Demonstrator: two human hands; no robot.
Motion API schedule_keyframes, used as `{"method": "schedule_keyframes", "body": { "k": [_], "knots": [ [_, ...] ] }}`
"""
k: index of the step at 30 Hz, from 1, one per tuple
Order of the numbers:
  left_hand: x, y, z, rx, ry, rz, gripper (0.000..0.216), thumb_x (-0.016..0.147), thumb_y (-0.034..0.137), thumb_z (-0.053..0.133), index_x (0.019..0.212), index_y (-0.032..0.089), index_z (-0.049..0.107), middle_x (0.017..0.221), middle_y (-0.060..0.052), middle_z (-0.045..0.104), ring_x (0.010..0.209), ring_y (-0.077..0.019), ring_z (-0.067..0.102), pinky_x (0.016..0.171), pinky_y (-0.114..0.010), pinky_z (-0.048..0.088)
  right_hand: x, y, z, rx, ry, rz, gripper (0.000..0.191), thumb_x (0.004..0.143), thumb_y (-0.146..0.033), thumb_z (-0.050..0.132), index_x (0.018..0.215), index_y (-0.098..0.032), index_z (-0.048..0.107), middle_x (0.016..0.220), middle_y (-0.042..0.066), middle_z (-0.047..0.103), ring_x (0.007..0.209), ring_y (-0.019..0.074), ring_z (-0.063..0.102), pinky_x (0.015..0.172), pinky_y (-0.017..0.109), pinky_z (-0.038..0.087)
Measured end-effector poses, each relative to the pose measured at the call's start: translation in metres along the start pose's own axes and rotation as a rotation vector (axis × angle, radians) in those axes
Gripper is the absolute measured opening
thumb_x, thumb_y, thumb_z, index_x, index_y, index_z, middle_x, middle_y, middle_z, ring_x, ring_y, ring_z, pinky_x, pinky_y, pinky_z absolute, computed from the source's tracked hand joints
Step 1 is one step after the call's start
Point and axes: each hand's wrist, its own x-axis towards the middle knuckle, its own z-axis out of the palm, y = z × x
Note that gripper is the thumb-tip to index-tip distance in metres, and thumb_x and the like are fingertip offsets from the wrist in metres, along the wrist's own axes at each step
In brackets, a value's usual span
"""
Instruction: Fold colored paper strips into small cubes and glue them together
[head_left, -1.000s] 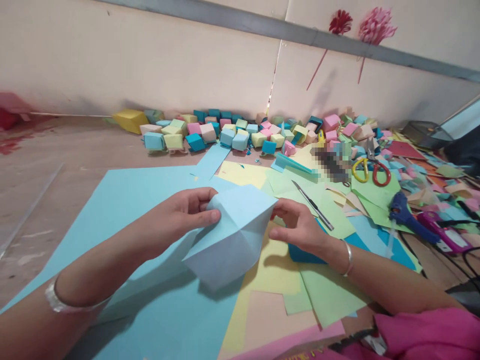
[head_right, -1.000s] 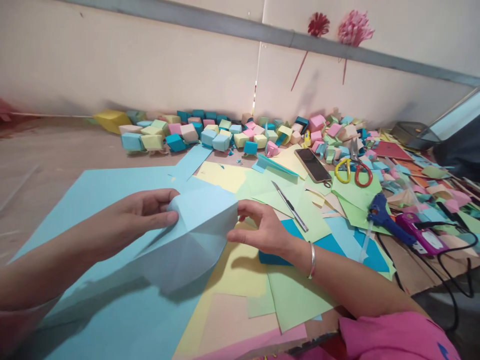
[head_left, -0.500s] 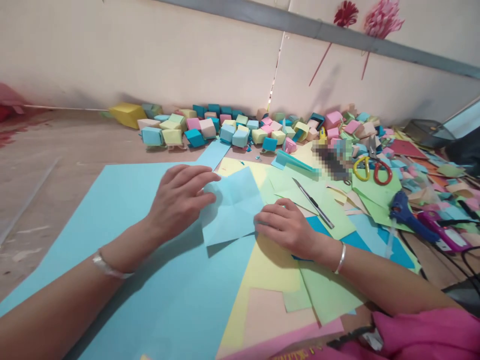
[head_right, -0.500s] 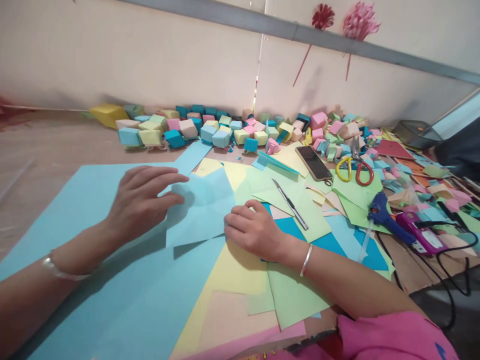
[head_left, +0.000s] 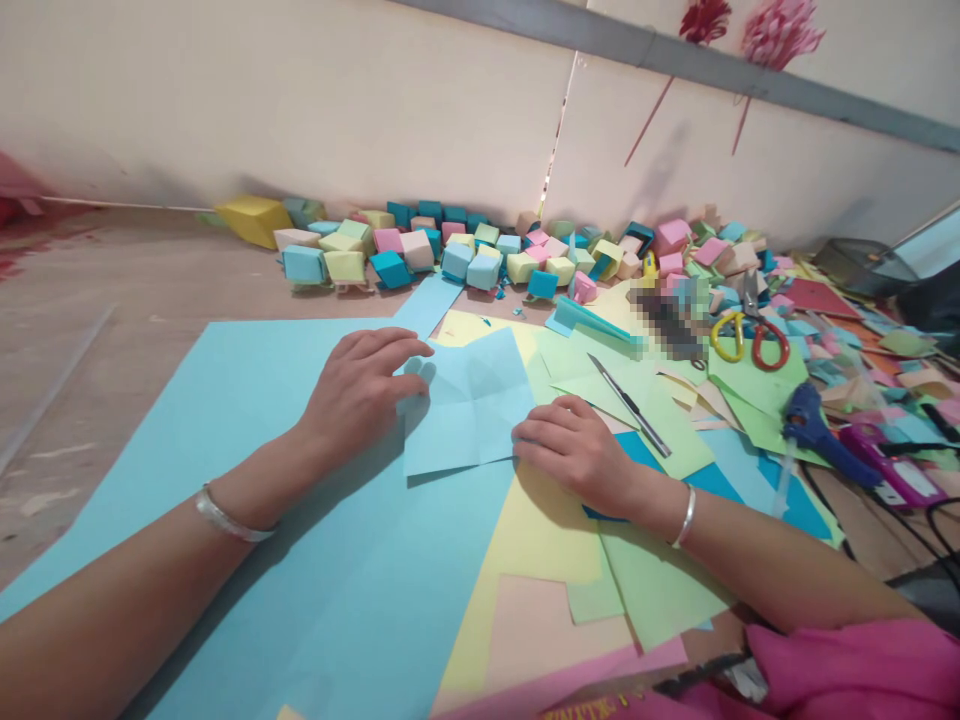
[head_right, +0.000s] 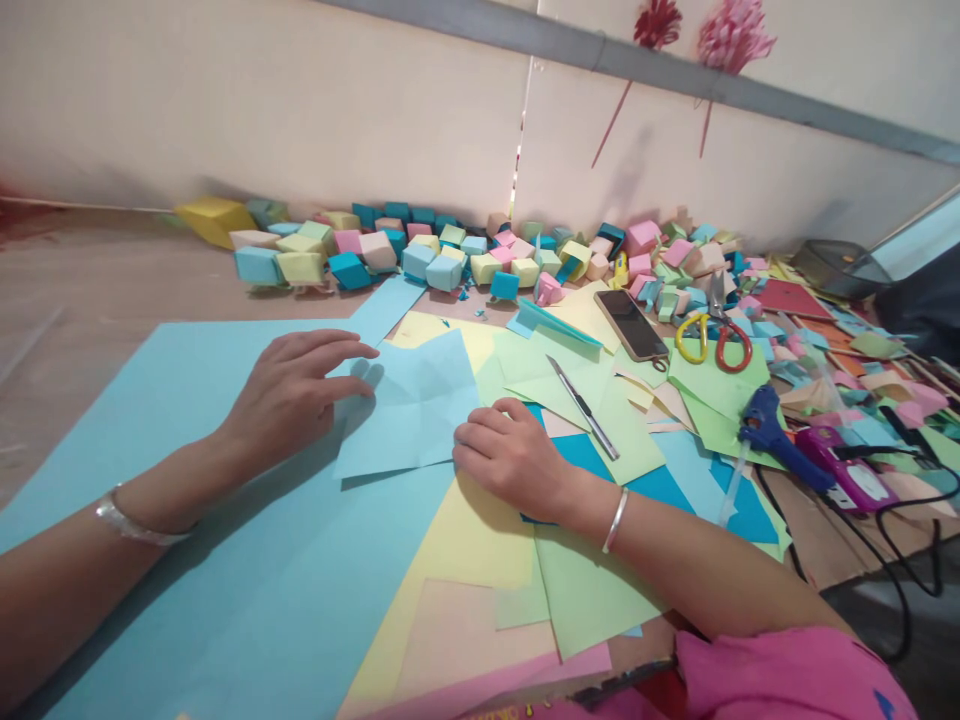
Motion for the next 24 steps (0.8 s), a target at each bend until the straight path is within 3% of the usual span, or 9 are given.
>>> {"method": "schedule_keyframes", "body": {
  "k": [5, 7, 11, 14, 16, 19, 21, 24],
  "knots": [
    [-0.002, 0.02, -0.004, -0.097, 0.051, -0.102, 0.03, 0.081, 0.009, 0.045, 0.087, 0.022, 0.072, 0.114, -0.009, 0.067, 0.116, -0.0296, 0.055, 0.099, -0.048, 0.043, 0.001, -0.002, -0.001, 0.134, -0.052, -0.01, 0.026, 0.095, -0.009, 0.044, 0.084, -0.022, 0.064, 0.091, 0.004, 0.072, 0.09, 0.0183, 0.061, 0.074, 0.036, 0.043],
    [-0.004, 0.031, -0.006, -0.115, -0.003, -0.13, 0.023, 0.087, 0.022, 0.05, 0.096, 0.022, 0.071, 0.119, -0.011, 0.064, 0.116, -0.0314, 0.055, 0.1, -0.05, 0.043, 0.002, -0.002, -0.001, 0.153, -0.058, -0.019, 0.026, 0.095, -0.01, 0.045, 0.082, -0.022, 0.064, 0.089, 0.004, 0.072, 0.089, 0.018, 0.061, 0.074, 0.036, 0.043],
    [-0.005, 0.044, -0.008, -0.225, -0.115, -0.254, 0.033, 0.092, 0.04, 0.046, 0.113, 0.023, 0.065, 0.139, -0.013, 0.049, 0.126, -0.0327, 0.048, 0.101, -0.051, 0.044, 0.002, -0.002, 0.001, 0.215, -0.053, -0.006, 0.024, 0.094, -0.01, 0.046, 0.084, -0.022, 0.064, 0.087, 0.004, 0.071, 0.088, 0.018, 0.063, 0.075, 0.036, 0.044],
    [-0.003, 0.043, -0.009, -0.446, -0.029, -0.357, 0.034, 0.095, 0.037, 0.04, 0.12, 0.024, 0.06, 0.143, -0.01, 0.043, 0.131, -0.0289, 0.044, 0.101, -0.047, 0.047, -0.001, -0.003, 0.002, 0.312, -0.005, 0.053, 0.023, 0.094, -0.011, 0.044, 0.088, -0.022, 0.064, 0.091, 0.005, 0.072, 0.089, 0.0187, 0.064, 0.075, 0.036, 0.046],
    [-0.002, 0.041, -0.008, -0.64, 0.125, -0.417, 0.033, 0.095, 0.035, 0.042, 0.122, 0.025, 0.056, 0.142, -0.009, 0.043, 0.128, -0.0267, 0.048, 0.096, -0.044, 0.052, -0.003, -0.004, 0.002, 0.447, 0.089, 0.196, 0.021, 0.094, -0.012, 0.043, 0.092, -0.022, 0.062, 0.096, 0.007, 0.071, 0.092, 0.0189, 0.065, 0.077, 0.036, 0.05],
    [-0.001, 0.039, -0.007, -0.825, 0.274, -0.484, 0.035, 0.09, 0.031, 0.051, 0.125, 0.026, 0.051, 0.138, -0.009, 0.046, 0.126, -0.0261, 0.051, 0.097, -0.045, 0.052, -0.004, -0.006, 0.0, 0.783, 0.306, 0.59, 0.011, 0.093, -0.018, 0.048, 0.095, -0.023, 0.057, 0.101, 0.006, 0.068, 0.09, 0.0171, 0.064, 0.074, 0.032, 0.053],
    [-0.001, 0.039, -0.006, -0.885, 0.211, -0.524, 0.043, 0.086, 0.031, 0.059, 0.128, 0.025, 0.048, 0.14, -0.01, 0.047, 0.132, -0.0279, 0.046, 0.104, -0.049, 0.046, -0.003, -0.005, 0.0, 1.028, 0.434, 0.823, 0.002, 0.092, -0.024, 0.054, 0.092, -0.024, 0.056, 0.091, 0.003, 0.066, 0.078, 0.0145, 0.062, 0.067, 0.029, 0.053],
    [-0.001, 0.04, -0.006, -1.069, 0.009, -0.616, 0.061, 0.084, 0.04, 0.064, 0.137, 0.025, 0.039, 0.144, -0.015, 0.046, 0.132, -0.0315, 0.046, 0.105, -0.052, 0.044, 0.002, -0.003, 0.003, 1.298, 0.515, 1.017, 0.012, 0.085, -0.031, 0.063, 0.086, -0.023, 0.054, 0.073, -0.002, 0.057, 0.065, 0.0122, 0.056, 0.061, 0.026, 0.052]
  ]
}}
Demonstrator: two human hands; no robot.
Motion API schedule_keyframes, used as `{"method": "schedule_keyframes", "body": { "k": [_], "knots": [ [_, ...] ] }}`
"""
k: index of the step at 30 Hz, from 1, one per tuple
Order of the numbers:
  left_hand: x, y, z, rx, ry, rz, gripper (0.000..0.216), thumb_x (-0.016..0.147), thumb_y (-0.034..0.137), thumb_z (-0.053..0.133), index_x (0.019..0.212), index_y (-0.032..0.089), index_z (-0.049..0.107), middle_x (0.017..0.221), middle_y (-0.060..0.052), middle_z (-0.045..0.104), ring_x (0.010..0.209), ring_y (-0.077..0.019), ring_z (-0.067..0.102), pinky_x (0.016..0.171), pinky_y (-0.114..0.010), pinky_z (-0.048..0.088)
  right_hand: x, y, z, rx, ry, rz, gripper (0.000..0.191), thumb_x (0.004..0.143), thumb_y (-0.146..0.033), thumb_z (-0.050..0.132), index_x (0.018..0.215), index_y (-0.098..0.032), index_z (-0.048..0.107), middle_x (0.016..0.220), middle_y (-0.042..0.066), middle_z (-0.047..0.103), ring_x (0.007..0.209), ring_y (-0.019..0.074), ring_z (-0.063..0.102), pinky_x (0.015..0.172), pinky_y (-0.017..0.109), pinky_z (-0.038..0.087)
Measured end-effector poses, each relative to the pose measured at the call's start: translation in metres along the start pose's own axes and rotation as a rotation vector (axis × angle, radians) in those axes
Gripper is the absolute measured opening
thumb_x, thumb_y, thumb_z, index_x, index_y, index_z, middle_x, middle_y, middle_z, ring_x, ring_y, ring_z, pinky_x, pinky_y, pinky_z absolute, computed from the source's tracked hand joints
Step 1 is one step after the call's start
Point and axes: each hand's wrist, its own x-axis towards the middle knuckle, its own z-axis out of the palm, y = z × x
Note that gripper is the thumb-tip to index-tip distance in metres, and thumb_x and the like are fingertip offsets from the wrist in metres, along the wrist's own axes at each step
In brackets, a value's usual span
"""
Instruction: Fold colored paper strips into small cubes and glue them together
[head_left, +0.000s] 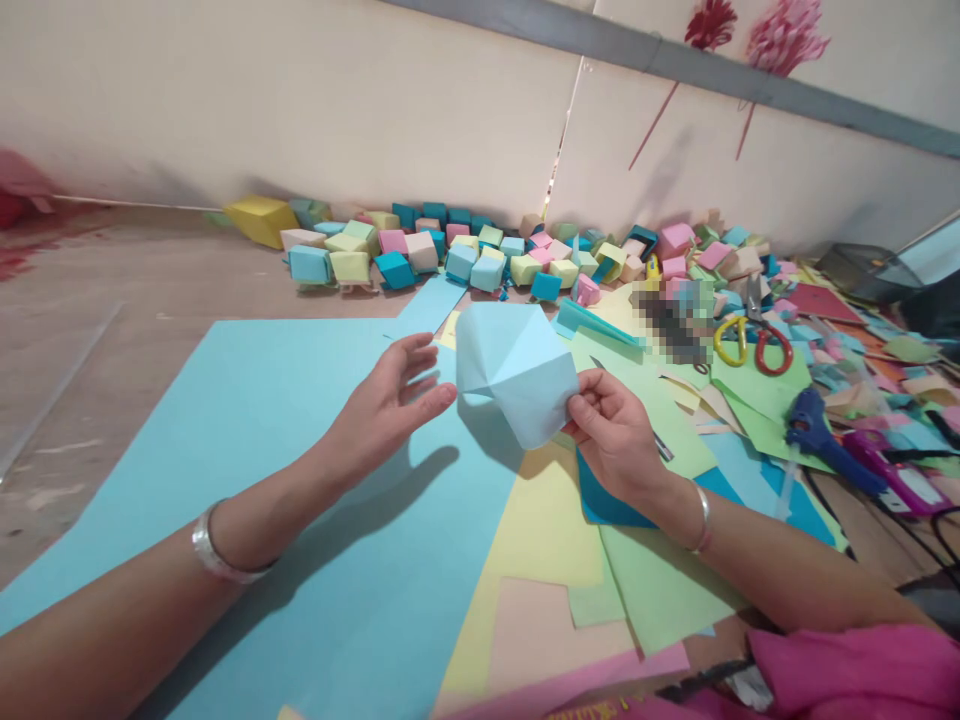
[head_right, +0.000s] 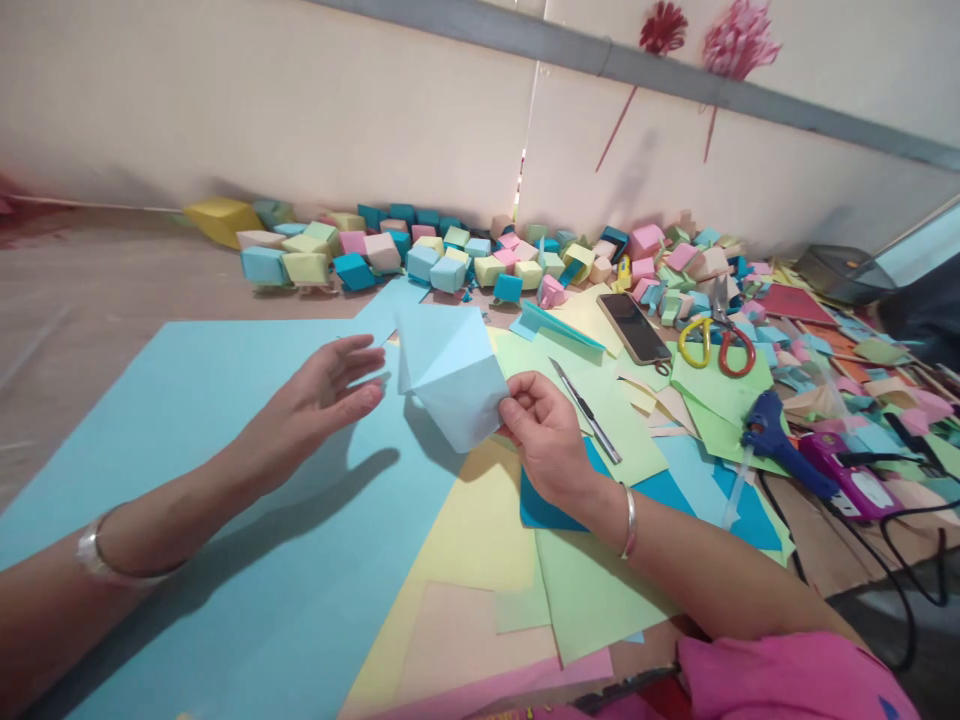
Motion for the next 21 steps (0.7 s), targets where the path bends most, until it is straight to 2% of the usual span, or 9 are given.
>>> {"method": "schedule_keyframes", "body": {
  "k": [4, 7, 10, 12, 15, 18, 20, 21],
  "knots": [
    [-0.001, -0.001, 0.003, -0.22, -0.19, -0.169, 0.077, 0.081, 0.049, 0.067, 0.144, 0.023, 0.032, 0.138, -0.018, 0.054, 0.123, -0.0314, 0.056, 0.1, -0.048, 0.048, 0.004, 0.001, 0.003, 0.126, 0.012, 0.111, 0.021, 0.078, -0.034, 0.071, 0.083, -0.023, 0.053, 0.072, -0.003, 0.054, 0.065, 0.0119, 0.055, 0.06, 0.026, 0.052],
    [-0.003, 0.0, 0.008, -0.318, -0.25, -0.18, 0.075, 0.076, 0.047, 0.073, 0.141, 0.024, 0.043, 0.132, -0.015, 0.06, 0.122, -0.0313, 0.057, 0.099, -0.045, 0.049, 0.002, 0.0, 0.004, 0.186, -0.018, 0.164, 0.021, 0.078, -0.034, 0.071, 0.085, -0.023, 0.054, 0.071, -0.003, 0.053, 0.064, 0.0121, 0.054, 0.059, 0.026, 0.053],
    [-0.006, 0.002, 0.011, -0.391, -0.334, -0.193, 0.067, 0.072, 0.046, 0.076, 0.132, 0.023, 0.056, 0.125, -0.013, 0.066, 0.114, -0.0335, 0.062, 0.09, -0.043, 0.054, -0.002, -0.001, 0.004, 0.25, -0.073, 0.257, 0.021, 0.077, -0.033, 0.071, 0.087, -0.024, 0.056, 0.076, -0.001, 0.057, 0.07, 0.0132, 0.058, 0.065, 0.028, 0.055],
    [-0.007, 0.004, 0.011, -0.427, -0.309, -0.217, 0.061, 0.072, 0.045, 0.077, 0.126, 0.022, 0.06, 0.121, -0.012, 0.068, 0.109, -0.0335, 0.064, 0.086, -0.043, 0.057, -0.004, -0.003, 0.005, 0.275, -0.108, 0.296, 0.021, 0.077, -0.033, 0.072, 0.088, -0.023, 0.057, 0.078, -0.001, 0.06, 0.072, 0.0136, 0.06, 0.07, 0.03, 0.056],
    [-0.006, 0.004, 0.008, -0.433, -0.178, -0.244, 0.056, 0.073, 0.039, 0.077, 0.124, 0.023, 0.06, 0.12, -0.01, 0.069, 0.11, -0.0321, 0.064, 0.086, -0.041, 0.058, -0.005, -0.005, 0.005, 0.26, -0.14, 0.261, 0.021, 0.078, -0.031, 0.071, 0.093, -0.023, 0.058, 0.078, -0.002, 0.063, 0.069, 0.0129, 0.061, 0.069, 0.03, 0.056],
    [-0.003, 0.001, 0.003, -0.391, -0.115, -0.257, 0.06, 0.071, 0.036, 0.079, 0.126, 0.027, 0.056, 0.12, -0.009, 0.068, 0.11, -0.0327, 0.064, 0.083, -0.04, 0.06, -0.003, -0.005, 0.003, 0.145, -0.17, 0.147, 0.039, 0.083, -0.026, 0.063, 0.119, -0.029, 0.05, 0.089, 0.0, 0.068, 0.074, 0.0152, 0.064, 0.069, 0.033, 0.056],
    [0.0, 0.0, 0.002, -0.377, -0.099, -0.251, 0.066, 0.069, 0.034, 0.081, 0.128, 0.029, 0.053, 0.121, -0.009, 0.068, 0.11, -0.0326, 0.064, 0.081, -0.039, 0.061, -0.002, -0.004, 0.001, 0.014, -0.203, 0.02, 0.055, 0.087, -0.024, 0.056, 0.136, -0.035, 0.036, 0.098, 0.002, 0.068, 0.082, 0.0175, 0.066, 0.073, 0.038, 0.057],
    [0.0, 0.0, 0.001, -0.381, -0.091, -0.242, 0.069, 0.068, 0.033, 0.081, 0.129, 0.029, 0.051, 0.122, -0.009, 0.067, 0.11, -0.0325, 0.064, 0.081, -0.038, 0.061, -0.001, -0.003, 0.0, -0.069, -0.22, -0.063, 0.056, 0.088, -0.023, 0.053, 0.139, -0.036, 0.034, 0.101, 0.002, 0.068, 0.085, 0.0179, 0.066, 0.075, 0.039, 0.057]
  ]
}}
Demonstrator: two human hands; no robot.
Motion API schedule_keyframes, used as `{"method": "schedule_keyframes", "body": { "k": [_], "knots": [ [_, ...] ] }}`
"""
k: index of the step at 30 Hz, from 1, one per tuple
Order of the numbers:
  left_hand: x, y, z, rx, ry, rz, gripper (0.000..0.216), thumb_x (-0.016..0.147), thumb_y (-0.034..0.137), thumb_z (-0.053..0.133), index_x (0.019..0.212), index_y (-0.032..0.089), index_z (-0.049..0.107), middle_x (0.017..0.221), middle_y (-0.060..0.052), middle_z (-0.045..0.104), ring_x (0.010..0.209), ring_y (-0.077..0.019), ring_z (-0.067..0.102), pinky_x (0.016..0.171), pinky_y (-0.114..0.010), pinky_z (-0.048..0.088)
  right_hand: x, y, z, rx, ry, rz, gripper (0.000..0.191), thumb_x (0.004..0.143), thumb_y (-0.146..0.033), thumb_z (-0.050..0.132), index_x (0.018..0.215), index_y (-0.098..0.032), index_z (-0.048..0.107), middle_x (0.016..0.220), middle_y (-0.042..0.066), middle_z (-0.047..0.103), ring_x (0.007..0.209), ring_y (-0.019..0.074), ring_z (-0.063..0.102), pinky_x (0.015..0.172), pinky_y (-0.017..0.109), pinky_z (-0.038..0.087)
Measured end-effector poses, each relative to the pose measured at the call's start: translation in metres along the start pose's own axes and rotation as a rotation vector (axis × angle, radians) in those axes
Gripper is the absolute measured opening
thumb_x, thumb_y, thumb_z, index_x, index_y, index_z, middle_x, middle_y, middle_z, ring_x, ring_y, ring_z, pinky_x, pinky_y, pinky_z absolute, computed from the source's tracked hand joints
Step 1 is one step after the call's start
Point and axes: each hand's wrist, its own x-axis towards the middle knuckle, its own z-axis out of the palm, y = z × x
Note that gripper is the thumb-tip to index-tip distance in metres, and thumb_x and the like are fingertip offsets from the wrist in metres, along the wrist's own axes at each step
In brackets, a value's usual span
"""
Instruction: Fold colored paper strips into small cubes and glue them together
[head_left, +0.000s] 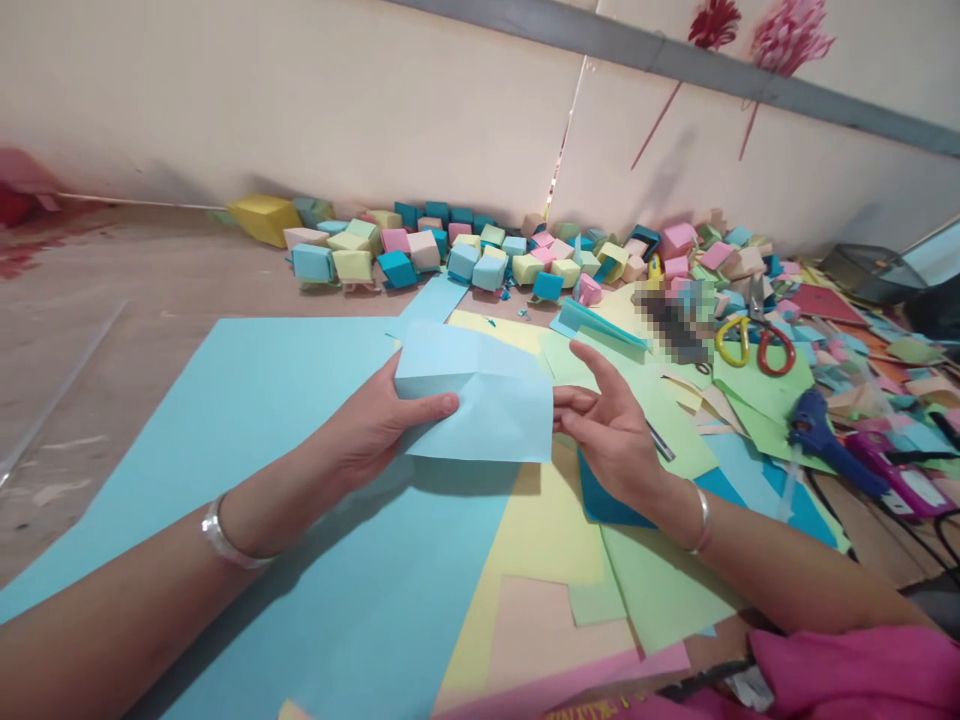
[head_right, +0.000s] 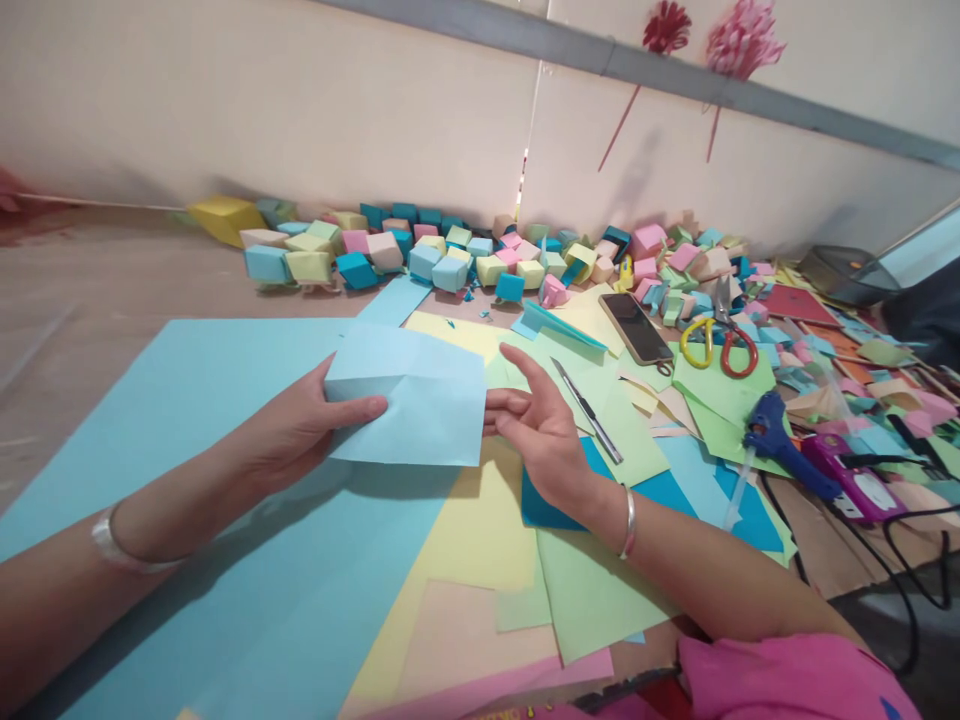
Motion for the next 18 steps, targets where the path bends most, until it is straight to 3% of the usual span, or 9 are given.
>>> {"method": "schedule_keyframes", "body": {
  "k": [3, 7, 11, 14, 16, 18],
  "knots": [
    [0.0006, 0.0015, 0.0015, -0.024, -0.009, 0.017, 0.076, 0.065, 0.032, 0.083, 0.133, 0.029, 0.049, 0.123, -0.009, 0.067, 0.109, -0.0328, 0.065, 0.081, -0.038, 0.06, -0.0008, 0.0033, -0.0031, -0.39, -0.056, -0.27, 0.044, 0.091, -0.018, 0.048, 0.132, -0.034, 0.051, 0.106, 0.004, 0.065, 0.091, 0.0173, 0.063, 0.079, 0.038, 0.054],
    [0.0006, 0.0006, 0.0028, 0.021, 0.046, -0.089, 0.095, 0.063, 0.034, 0.085, 0.144, 0.027, 0.037, 0.129, -0.013, 0.063, 0.109, -0.032, 0.065, 0.083, -0.04, 0.058, -0.0018, 0.0031, -0.0042, -0.957, -0.062, -0.635, 0.027, 0.091, -0.014, 0.051, 0.107, -0.027, 0.069, 0.081, 0.003, 0.06, 0.074, 0.0148, 0.054, 0.065, 0.03, 0.046],
    [0.002, -0.0024, -0.0007, 0.388, 0.144, -0.042, 0.109, 0.063, 0.036, 0.083, 0.151, 0.023, 0.022, 0.138, -0.017, 0.053, 0.114, -0.0326, 0.06, 0.09, -0.045, 0.054, -0.001, 0.0019, -0.0053, -1.267, -0.055, -0.911, 0.016, 0.089, -0.012, 0.058, 0.086, -0.023, 0.069, 0.06, -0.002, 0.047, 0.059, 0.0121, 0.037, 0.057, 0.029, 0.028],
    [0.0012, -0.0007, -0.0044, 0.895, 0.241, 0.207, 0.098, 0.069, 0.031, 0.078, 0.151, 0.022, 0.025, 0.136, -0.018, 0.049, 0.116, -0.0348, 0.056, 0.093, -0.051, 0.05, -0.0007, 0.0028, -0.0058, -1.381, -0.182, -0.926, 0.017, 0.09, -0.011, 0.056, 0.08, -0.02, 0.067, 0.057, -0.003, 0.042, 0.059, 0.0129, 0.033, 0.056, 0.03, 0.023],
    [-0.0009, 0.0011, -0.0055, 1.203, 0.276, 0.501, 0.066, 0.079, 0.029, 0.07, 0.14, 0.024, 0.046, 0.139, -0.016, 0.044, 0.125, -0.0355, 0.046, 0.101, -0.054, 0.043, -0.0009, 0.004, -0.0053, -1.398, -0.237, -0.873, 0.021, 0.09, -0.011, 0.055, 0.075, -0.019, 0.066, 0.057, -0.001, 0.043, 0.06, 0.0137, 0.033, 0.057, 0.03, 0.023],
    [-0.0031, 0.0003, -0.0049, 1.382, 0.203, 0.75, 0.032, 0.088, 0.03, 0.06, 0.12, 0.026, 0.065, 0.14, -0.012, 0.043, 0.133, -0.0331, 0.038, 0.108, -0.052, 0.036, -0.0015, 0.0048, -0.0043, -1.397, -0.277, -0.813, 0.025, 0.091, -0.01, 0.052, 0.073, -0.019, 0.066, 0.06, 0.0, 0.046, 0.062, 0.0143, 0.033, 0.058, 0.03, 0.024]
  ]
}}
